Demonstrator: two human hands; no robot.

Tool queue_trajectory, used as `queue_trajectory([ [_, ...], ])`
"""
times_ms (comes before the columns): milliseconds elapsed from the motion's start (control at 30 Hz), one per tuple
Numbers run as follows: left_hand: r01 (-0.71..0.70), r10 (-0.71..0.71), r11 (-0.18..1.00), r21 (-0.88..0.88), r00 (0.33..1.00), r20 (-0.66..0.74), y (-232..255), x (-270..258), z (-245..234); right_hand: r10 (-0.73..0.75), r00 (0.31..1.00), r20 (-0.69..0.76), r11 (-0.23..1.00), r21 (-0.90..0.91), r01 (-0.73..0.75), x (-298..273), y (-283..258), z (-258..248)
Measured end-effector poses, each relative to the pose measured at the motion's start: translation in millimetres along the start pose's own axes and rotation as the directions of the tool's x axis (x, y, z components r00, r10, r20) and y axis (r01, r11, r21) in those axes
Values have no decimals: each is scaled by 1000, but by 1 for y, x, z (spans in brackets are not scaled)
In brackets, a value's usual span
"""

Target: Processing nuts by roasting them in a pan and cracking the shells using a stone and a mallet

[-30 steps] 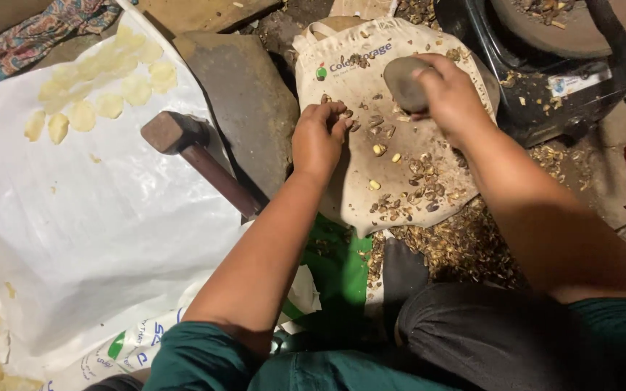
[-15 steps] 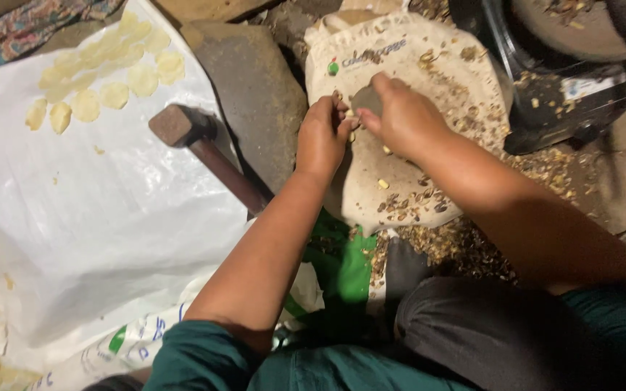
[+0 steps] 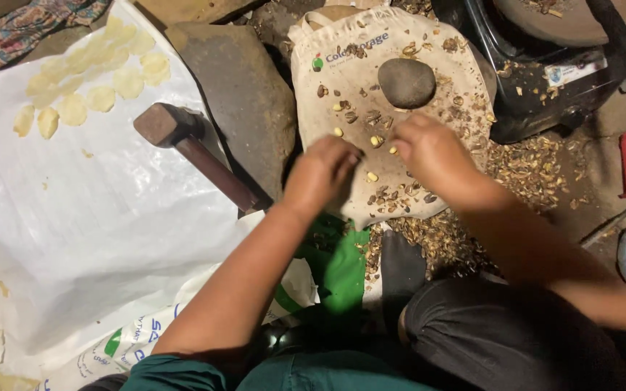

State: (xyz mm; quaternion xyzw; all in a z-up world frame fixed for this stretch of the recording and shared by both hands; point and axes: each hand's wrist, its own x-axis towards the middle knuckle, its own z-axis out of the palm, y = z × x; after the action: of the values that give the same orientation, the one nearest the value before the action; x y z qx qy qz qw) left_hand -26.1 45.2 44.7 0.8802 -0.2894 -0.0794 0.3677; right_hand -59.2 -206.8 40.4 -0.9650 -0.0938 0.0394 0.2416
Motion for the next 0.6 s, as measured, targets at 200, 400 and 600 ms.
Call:
queue_trajectory([
  [200, -189, 191, 981, -33, 975, 109, 11, -17, 40, 189, 961, 202, 977, -141, -162, 6, 6, 19],
  [400, -105, 104, 994, 5, 991, 83, 24, -18, 39, 91, 993, 74, 992, -93, -84, 33, -19, 38],
  [600, 332, -409, 880, -341, 894, -184, -8, 19, 2, 66, 997, 33, 973, -223, -57, 32, -19, 41],
])
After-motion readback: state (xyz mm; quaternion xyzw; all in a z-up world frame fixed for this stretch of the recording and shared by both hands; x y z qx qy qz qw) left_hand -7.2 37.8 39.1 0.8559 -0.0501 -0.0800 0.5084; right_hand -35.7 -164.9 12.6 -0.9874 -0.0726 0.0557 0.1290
